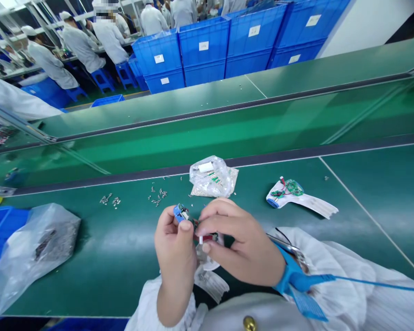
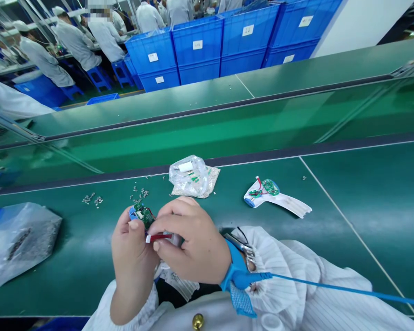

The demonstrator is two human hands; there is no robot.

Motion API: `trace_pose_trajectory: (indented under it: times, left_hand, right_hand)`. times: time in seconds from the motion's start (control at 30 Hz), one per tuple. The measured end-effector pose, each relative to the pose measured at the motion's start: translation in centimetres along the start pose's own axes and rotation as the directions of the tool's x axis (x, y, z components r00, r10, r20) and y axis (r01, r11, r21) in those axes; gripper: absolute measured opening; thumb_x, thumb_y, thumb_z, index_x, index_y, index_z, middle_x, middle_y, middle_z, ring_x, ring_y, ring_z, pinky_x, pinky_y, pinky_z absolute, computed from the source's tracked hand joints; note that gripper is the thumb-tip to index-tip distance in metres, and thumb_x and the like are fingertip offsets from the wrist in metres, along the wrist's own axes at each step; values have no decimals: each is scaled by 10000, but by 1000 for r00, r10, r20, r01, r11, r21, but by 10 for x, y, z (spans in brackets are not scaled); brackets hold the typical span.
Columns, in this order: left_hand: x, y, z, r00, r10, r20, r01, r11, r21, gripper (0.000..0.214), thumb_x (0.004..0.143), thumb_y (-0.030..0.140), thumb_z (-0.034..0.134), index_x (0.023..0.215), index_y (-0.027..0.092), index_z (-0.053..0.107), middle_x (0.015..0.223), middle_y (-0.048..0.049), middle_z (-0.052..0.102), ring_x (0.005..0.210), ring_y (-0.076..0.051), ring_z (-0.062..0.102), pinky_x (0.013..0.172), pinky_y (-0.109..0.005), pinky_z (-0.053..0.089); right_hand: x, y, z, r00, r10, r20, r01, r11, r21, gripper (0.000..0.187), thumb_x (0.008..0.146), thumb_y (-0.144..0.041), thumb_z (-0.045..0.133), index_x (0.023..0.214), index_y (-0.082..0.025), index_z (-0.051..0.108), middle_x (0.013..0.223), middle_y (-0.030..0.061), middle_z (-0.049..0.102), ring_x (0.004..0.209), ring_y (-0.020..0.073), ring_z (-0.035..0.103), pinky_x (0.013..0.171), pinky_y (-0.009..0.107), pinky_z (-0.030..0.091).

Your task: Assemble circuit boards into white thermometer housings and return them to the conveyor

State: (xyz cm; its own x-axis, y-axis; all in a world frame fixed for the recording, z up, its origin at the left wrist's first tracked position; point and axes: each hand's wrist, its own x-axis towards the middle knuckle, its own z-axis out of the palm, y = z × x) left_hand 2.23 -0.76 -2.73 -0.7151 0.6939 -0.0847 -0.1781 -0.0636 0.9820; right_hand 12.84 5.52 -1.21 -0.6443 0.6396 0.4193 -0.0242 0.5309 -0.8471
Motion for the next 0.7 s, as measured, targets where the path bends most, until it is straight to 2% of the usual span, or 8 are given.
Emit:
trace_pose_trajectory:
  times: [0.13, 0.2, 0.27, 0.37, 0.43, 0.5, 0.6, 0.7]
  left_hand:
    - [1, -3, 0, 1000, -17, -4, 17, 1000, -18, 400, 676, 557, 687, 711, 191, 529, 551, 72, 446, 458, -56, 382, 412, -154, 351]
    - [2, -5, 0, 1000, -16, -5, 16, 999, -36, 410, 650, 563, 705, 751, 199, 546, 579, 68, 464, 470, -60, 410, 418, -156, 374]
    - [3, -7, -1, 1000, -18, -2, 18, 998, -53, 427, 641, 555, 716, 860, 217, 574, 629, 57, 508, 473, -70, 459, 408, -168, 398]
    - [-1, -7, -5, 998, -22, 62, 24, 999, -37, 446, 712, 520, 675, 1053, 253, 569, 656, 43, 560, 433, -82, 499, 382, -188, 419]
    - [-6, -6, -7, 990, -15, 142, 14, 1000, 9, 412, 780, 495, 617, 1121, 273, 555, 593, 55, 542, 390, -79, 474, 365, -188, 409]
    - [-12, -4, -9, 982, 5, 190, -18, 998, 66, 393, 812, 493, 577, 1149, 292, 554, 592, 50, 547, 394, -82, 468, 364, -189, 403]
    - [-19, -1, -8, 984, 79, 162, -105, 982, 158, 423, 803, 536, 558, 1138, 280, 588, 868, -37, 643, 578, -132, 586, 471, -229, 473]
    - [-22, 0, -7, 979, 160, 124, -185, 956, 226, 468, 804, 578, 519, 1134, 257, 602, 1071, -91, 630, 740, -188, 630, 623, -295, 517]
  right_hand:
    - [0, 3, 0, 999, -23, 35, 22, 1000, 15, 112, 711, -100, 603, 687, -196, 654, 809, 33, 606, 788, 147, 559, 787, 318, 442]
    - [0, 6, -2, 997, -14, 72, 8, 997, 81, 95, 738, -125, 601, 683, -194, 639, 822, 36, 606, 809, 152, 559, 793, 322, 439]
    - [3, 10, -6, 994, 28, 102, -48, 979, 198, 104, 793, -167, 571, 702, -199, 611, 807, 32, 614, 834, 158, 569, 840, 336, 435]
    - [9, 11, -15, 984, 131, 125, -163, 941, 297, 194, 871, -210, 482, 691, -207, 553, 736, 18, 608, 857, 166, 580, 869, 343, 425]
    - [15, 8, -21, 977, 157, 144, -190, 946, 261, 218, 876, -212, 470, 669, -203, 538, 703, 15, 590, 815, 165, 568, 789, 318, 434]
    - [20, 2, -26, 979, 109, 174, -144, 969, 202, 213, 853, -185, 490, 646, -196, 541, 662, 4, 569, 743, 150, 540, 730, 295, 422]
    - [25, -5, -31, 975, 17, 221, -46, 991, 126, 217, 815, -128, 511, 612, -193, 548, 569, -20, 519, 662, 126, 494, 723, 279, 403]
    - [27, -9, -32, 971, -13, 241, -2, 998, 65, 218, 801, -134, 518, 595, -197, 550, 536, -26, 495, 613, 121, 468, 699, 278, 398]
